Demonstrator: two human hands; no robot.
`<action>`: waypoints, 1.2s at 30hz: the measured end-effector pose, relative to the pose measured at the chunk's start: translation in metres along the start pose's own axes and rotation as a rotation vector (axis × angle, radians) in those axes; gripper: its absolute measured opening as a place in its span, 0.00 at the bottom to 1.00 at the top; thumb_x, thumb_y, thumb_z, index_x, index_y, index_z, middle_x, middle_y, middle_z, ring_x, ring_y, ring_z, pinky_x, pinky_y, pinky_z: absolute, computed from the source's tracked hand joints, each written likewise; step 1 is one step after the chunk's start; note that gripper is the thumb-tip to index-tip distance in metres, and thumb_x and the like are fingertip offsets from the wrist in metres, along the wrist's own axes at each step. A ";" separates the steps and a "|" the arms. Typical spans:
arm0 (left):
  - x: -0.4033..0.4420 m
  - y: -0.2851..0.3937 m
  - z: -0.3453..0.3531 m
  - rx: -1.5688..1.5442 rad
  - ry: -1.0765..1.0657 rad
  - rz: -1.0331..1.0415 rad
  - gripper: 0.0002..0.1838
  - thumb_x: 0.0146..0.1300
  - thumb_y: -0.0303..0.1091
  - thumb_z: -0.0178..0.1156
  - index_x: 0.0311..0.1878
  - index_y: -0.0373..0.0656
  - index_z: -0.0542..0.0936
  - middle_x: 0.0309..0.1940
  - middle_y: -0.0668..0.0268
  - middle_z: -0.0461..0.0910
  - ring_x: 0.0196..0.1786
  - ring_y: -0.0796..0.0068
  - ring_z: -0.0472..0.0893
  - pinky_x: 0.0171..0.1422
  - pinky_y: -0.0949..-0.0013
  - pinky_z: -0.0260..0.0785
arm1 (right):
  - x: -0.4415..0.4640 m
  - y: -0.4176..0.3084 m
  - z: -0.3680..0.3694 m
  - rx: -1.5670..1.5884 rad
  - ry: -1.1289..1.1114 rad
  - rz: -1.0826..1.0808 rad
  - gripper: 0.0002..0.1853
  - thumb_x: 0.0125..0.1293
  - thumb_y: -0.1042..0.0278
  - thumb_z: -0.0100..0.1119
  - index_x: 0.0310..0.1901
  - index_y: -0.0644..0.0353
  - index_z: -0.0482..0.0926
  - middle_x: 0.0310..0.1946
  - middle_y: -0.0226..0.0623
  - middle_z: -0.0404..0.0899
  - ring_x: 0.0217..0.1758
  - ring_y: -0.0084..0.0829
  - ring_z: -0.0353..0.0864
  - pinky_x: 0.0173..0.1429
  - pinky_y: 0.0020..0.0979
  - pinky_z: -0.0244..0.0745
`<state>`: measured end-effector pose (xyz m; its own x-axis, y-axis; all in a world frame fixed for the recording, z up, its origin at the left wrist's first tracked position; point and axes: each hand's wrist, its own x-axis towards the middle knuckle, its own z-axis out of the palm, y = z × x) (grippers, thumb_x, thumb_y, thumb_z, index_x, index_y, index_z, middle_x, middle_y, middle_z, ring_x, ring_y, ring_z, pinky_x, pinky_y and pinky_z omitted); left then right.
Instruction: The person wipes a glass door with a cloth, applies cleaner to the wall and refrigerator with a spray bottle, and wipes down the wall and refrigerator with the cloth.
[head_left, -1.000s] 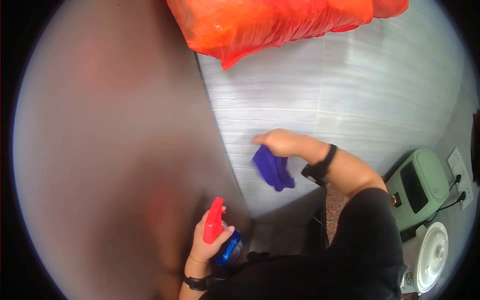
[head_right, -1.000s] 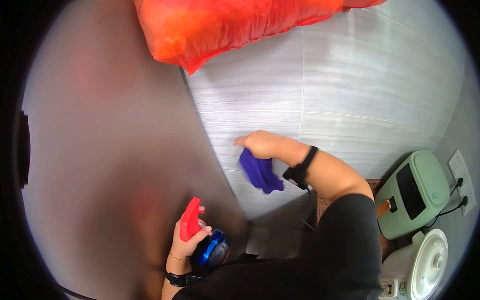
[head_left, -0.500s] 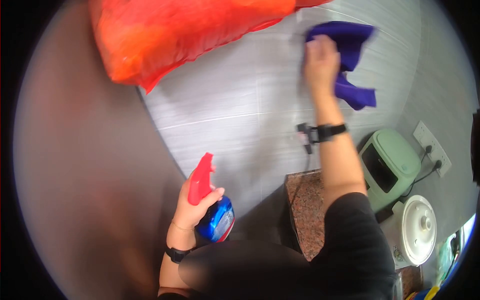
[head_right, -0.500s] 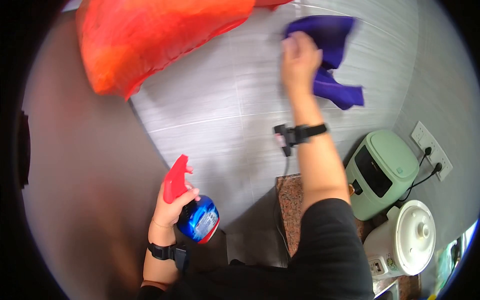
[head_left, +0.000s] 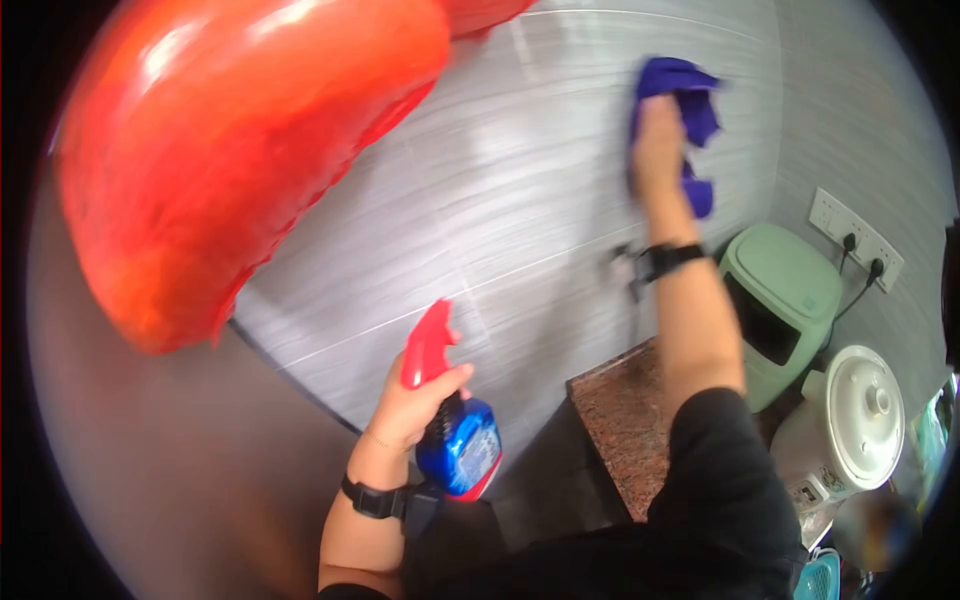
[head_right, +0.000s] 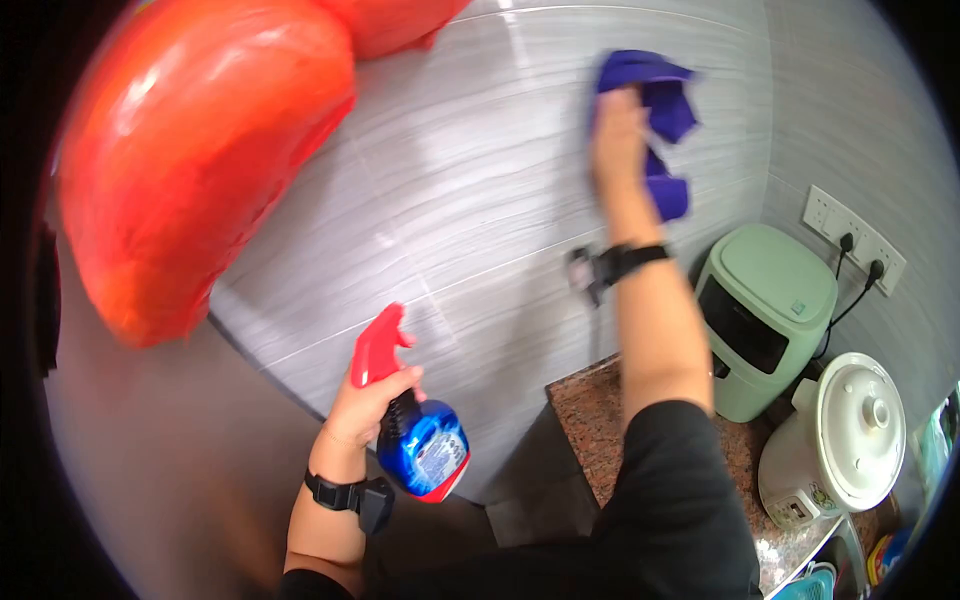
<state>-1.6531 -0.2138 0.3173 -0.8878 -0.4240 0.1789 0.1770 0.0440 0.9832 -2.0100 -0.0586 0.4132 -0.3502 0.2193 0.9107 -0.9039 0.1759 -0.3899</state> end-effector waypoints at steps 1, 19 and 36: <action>0.000 -0.007 -0.004 0.019 0.026 -0.007 0.30 0.52 0.21 0.64 0.60 0.40 0.69 0.43 0.69 0.72 0.30 0.80 0.74 0.36 0.73 0.73 | -0.037 -0.031 0.015 -0.160 -0.141 -0.151 0.18 0.70 0.62 0.42 0.51 0.68 0.71 0.52 0.53 0.71 0.61 0.47 0.66 0.68 0.46 0.54; -0.034 0.002 -0.025 0.147 0.474 0.159 0.30 0.54 0.17 0.58 0.62 0.41 0.66 0.45 0.64 0.75 0.33 0.74 0.76 0.37 0.73 0.72 | 0.101 0.143 -0.053 -0.646 0.270 0.330 0.20 0.70 0.54 0.40 0.44 0.64 0.74 0.49 0.47 0.72 0.57 0.46 0.67 0.56 0.57 0.64; 0.016 -0.017 -0.073 -0.006 0.224 0.157 0.23 0.56 0.25 0.61 0.55 0.37 0.68 0.38 0.60 0.78 0.30 0.70 0.77 0.36 0.69 0.74 | 0.228 0.106 -0.057 -0.505 0.316 -0.136 0.24 0.67 0.51 0.42 0.61 0.51 0.67 0.60 0.37 0.66 0.63 0.42 0.63 0.61 0.55 0.60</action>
<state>-1.6398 -0.2875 0.3009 -0.7336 -0.6017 0.3159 0.3079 0.1201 0.9438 -2.1714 0.0644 0.5720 -0.0804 0.4231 0.9025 -0.6800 0.6387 -0.3600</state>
